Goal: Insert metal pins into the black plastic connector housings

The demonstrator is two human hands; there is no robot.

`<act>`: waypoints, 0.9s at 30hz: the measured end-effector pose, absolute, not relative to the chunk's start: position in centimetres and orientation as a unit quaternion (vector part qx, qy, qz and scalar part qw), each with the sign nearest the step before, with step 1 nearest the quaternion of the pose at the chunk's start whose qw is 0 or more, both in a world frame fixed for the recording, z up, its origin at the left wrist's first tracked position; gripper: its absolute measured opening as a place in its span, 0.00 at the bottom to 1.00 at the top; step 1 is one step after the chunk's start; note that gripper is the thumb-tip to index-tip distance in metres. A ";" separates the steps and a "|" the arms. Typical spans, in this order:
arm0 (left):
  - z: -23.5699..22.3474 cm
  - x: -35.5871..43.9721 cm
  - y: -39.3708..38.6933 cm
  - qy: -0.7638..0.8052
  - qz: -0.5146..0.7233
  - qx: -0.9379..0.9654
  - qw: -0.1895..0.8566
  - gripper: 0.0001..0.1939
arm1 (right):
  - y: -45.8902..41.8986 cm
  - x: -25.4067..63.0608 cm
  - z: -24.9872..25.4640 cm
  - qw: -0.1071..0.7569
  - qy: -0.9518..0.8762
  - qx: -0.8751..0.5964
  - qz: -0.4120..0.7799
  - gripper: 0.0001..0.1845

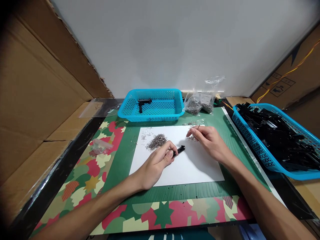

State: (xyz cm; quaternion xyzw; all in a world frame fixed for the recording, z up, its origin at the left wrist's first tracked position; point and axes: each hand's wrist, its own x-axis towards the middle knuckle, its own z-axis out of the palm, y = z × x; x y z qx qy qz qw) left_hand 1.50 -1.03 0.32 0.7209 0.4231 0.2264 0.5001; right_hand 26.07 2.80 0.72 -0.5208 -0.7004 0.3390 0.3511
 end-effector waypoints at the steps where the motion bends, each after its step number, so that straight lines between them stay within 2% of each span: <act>1: 0.3 1.5 -1.0 0.423 0.228 0.718 0.503 0.16 | 2.8 26.0 0.6 0.354 -0.684 -0.522 0.367 0.29; 5: 0.2 1.6 -1.0 0.416 0.238 0.702 0.527 0.17 | 2.8 25.6 0.0 0.350 -0.642 -0.500 0.464 0.27; 8: 0.1 1.6 -0.9 0.415 0.243 0.694 0.536 0.18 | 2.8 25.4 -0.5 0.355 -0.632 -0.487 0.488 0.24; 27: -0.5 2.0 -0.8 0.393 0.277 0.651 0.587 0.17 | 2.6 25.4 -0.2 0.348 -0.676 -0.496 0.420 0.24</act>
